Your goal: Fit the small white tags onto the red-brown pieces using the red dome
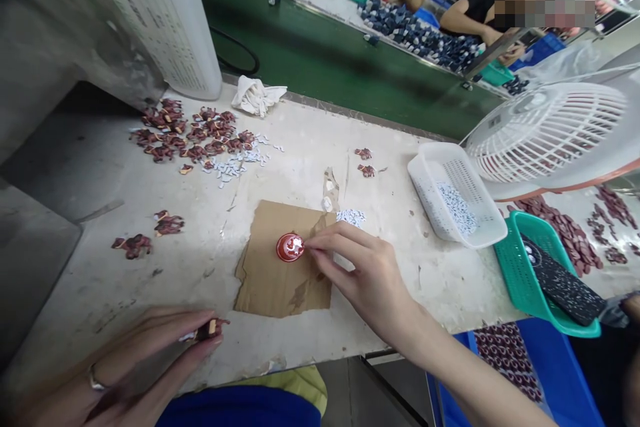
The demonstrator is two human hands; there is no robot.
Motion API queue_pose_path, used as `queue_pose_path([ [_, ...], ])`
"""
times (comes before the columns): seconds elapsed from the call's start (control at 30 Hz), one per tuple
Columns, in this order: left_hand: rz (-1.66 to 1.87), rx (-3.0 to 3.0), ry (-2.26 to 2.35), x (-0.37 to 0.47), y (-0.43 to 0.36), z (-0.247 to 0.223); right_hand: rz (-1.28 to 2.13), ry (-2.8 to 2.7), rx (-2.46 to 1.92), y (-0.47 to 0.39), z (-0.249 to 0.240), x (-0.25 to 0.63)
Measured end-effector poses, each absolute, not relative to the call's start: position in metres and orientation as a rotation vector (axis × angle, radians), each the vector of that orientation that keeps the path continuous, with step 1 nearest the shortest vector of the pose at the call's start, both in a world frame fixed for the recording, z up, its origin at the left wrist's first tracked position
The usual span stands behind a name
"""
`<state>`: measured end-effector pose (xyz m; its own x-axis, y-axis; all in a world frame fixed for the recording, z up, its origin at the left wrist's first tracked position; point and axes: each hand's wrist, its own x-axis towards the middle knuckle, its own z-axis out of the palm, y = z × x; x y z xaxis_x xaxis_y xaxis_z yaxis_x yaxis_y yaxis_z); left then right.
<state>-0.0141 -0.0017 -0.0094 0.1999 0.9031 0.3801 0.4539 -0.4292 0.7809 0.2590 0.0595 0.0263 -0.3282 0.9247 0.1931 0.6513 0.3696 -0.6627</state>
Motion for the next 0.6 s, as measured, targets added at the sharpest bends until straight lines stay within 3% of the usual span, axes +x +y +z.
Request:
queue_pose_path([
  [0.6,1.236,1.818,1.173,0.021,0.007,0.008,1.088,-1.648,-1.125,0.021,0.040,0.211],
])
